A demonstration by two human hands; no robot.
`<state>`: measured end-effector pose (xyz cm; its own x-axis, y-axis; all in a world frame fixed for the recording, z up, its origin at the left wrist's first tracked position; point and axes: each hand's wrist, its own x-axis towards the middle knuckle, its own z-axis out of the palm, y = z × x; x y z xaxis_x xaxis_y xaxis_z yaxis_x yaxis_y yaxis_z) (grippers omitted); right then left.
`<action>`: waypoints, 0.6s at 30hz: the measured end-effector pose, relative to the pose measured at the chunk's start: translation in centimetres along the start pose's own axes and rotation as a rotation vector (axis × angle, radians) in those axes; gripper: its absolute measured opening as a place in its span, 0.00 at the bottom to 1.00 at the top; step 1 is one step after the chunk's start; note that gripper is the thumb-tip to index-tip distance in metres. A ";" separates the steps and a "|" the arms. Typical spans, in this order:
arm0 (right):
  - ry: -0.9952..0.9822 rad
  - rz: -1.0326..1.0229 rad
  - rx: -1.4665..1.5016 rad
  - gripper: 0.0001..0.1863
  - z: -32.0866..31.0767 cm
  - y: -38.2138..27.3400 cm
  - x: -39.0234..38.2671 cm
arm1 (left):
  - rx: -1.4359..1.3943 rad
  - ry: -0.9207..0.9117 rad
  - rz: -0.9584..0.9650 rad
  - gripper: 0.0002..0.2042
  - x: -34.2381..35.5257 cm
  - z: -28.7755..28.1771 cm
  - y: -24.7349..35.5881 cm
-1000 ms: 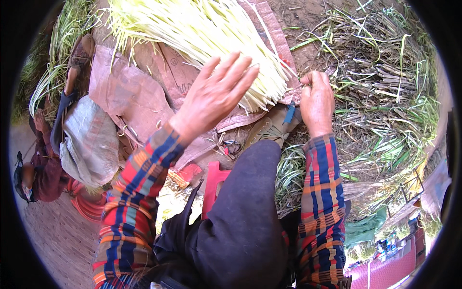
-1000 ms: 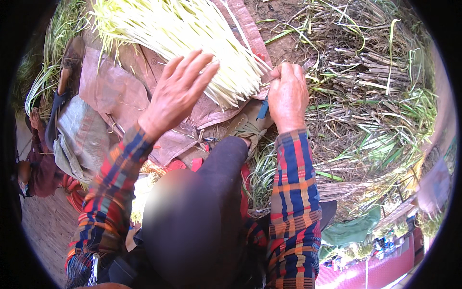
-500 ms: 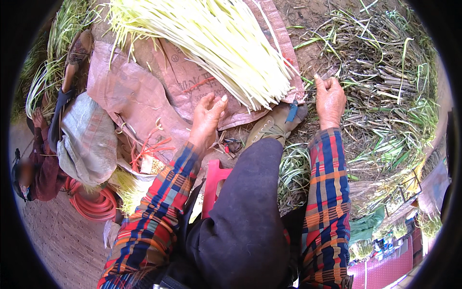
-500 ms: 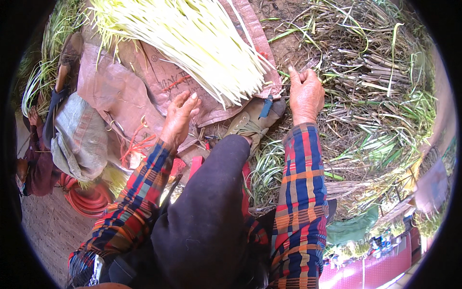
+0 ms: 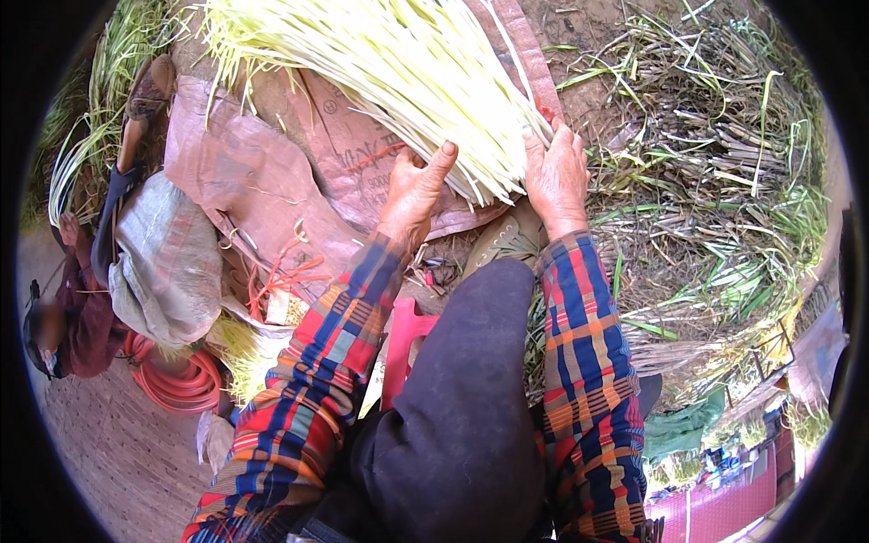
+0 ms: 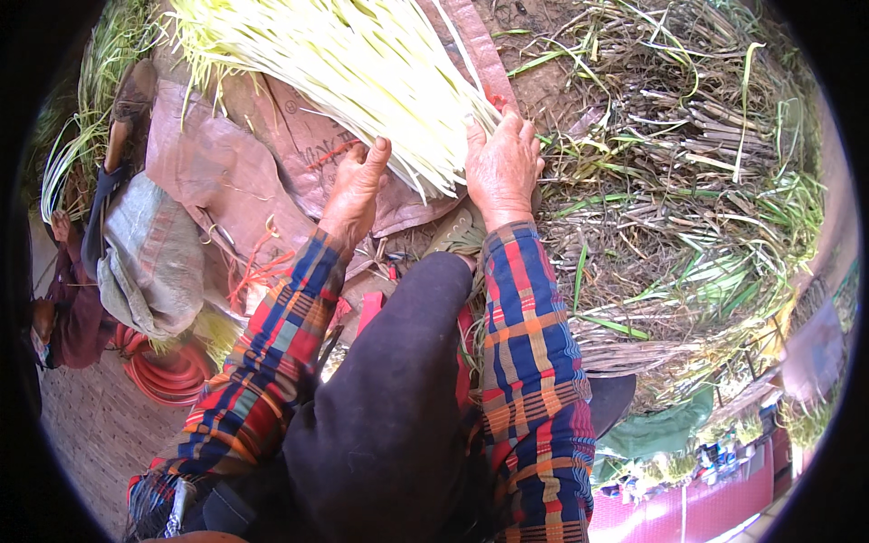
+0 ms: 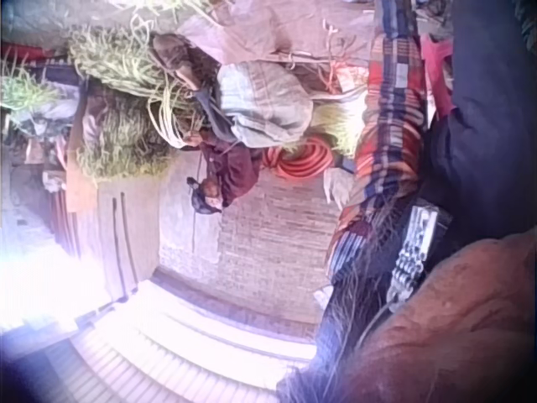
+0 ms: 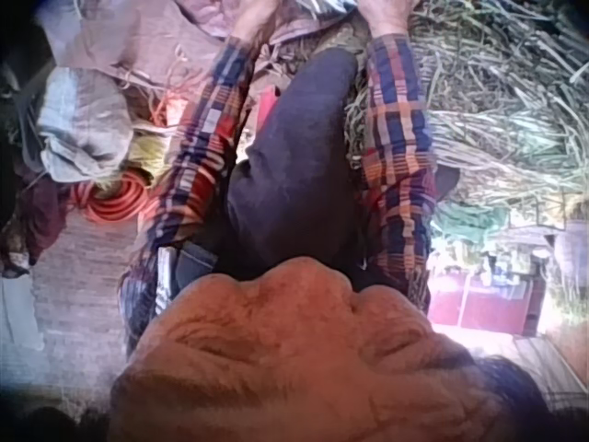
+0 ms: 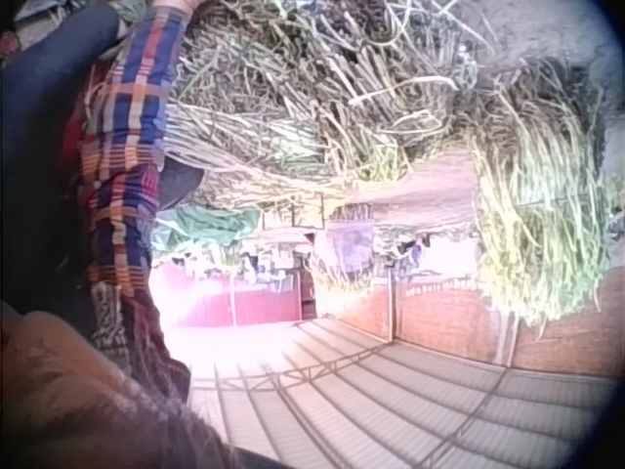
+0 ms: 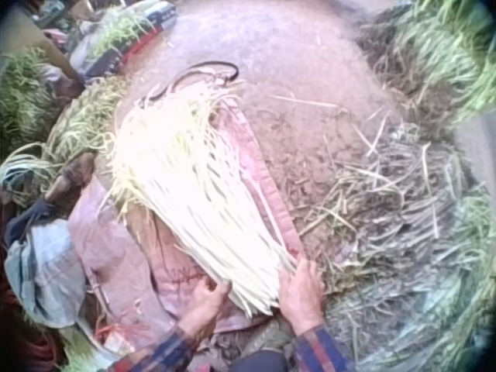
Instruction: The person gathers long, pale plant stems into a bundle, aligns them by hand, and ties them with a red plastic tie. The person then places the finished bundle on a nearby pile.
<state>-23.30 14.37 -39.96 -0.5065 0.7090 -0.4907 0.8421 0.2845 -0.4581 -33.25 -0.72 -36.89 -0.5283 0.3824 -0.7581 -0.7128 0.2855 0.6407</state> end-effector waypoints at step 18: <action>-0.454 -0.073 -0.211 0.68 -2.9 -2.2 1.0 | 0.083 -0.170 -0.176 0.37 3.9 -0.7 0.9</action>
<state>-25.13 16.33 -37.29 -0.5553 0.3432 -0.7575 0.7970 0.4799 -0.3667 -36.23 0.42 -39.36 -0.3092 0.4602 -0.8322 -0.7428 0.4296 0.5135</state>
